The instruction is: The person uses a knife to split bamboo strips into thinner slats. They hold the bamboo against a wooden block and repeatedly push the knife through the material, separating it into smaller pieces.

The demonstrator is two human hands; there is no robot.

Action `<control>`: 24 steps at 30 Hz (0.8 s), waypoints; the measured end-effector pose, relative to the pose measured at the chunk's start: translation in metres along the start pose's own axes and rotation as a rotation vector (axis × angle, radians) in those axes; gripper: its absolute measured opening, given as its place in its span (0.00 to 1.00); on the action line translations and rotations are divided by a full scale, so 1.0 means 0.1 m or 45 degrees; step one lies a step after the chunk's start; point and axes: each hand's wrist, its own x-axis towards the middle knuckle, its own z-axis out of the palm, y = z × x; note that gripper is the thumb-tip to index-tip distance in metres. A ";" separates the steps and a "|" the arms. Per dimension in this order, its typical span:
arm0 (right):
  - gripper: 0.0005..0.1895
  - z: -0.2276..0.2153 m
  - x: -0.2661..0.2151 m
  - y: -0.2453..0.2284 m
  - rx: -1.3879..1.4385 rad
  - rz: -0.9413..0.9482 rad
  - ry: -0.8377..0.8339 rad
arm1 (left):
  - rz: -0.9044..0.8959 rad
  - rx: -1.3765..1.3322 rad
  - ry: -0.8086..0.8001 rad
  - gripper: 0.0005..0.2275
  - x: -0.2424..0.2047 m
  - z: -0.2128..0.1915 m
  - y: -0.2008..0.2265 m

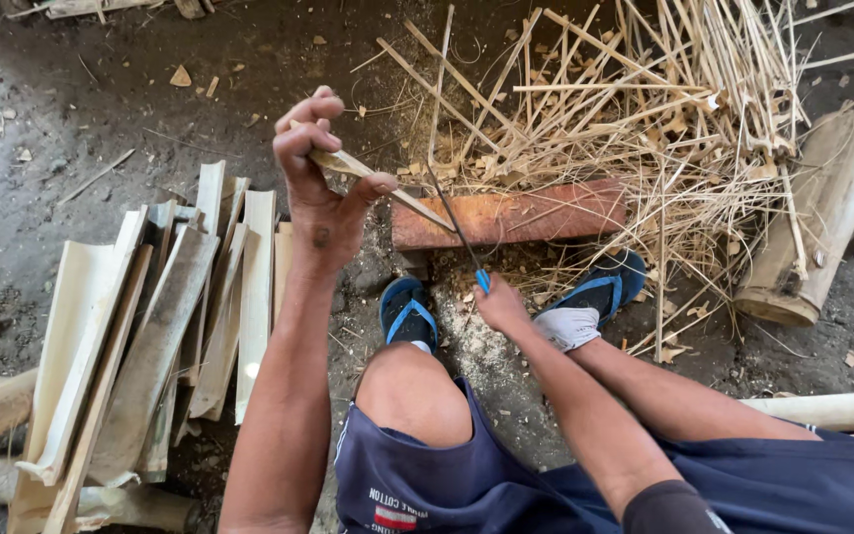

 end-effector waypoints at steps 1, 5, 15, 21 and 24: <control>0.18 0.02 0.00 0.00 0.024 -0.037 0.027 | 0.008 -0.061 0.016 0.29 0.01 0.03 -0.02; 0.15 -0.47 -0.45 -0.53 0.294 -0.106 0.010 | 0.110 0.123 0.309 0.29 0.00 0.33 -0.17; 0.10 -1.02 -1.25 -1.54 0.536 -0.574 0.247 | 0.024 0.326 0.619 0.26 -0.03 0.48 -0.08; 0.13 -0.67 -0.96 -1.36 0.577 -0.314 0.166 | 0.125 0.446 0.603 0.26 -0.08 0.43 -0.11; 0.11 -0.57 -0.66 -1.23 0.534 -0.050 0.035 | 0.020 0.388 0.594 0.26 -0.06 0.34 -0.10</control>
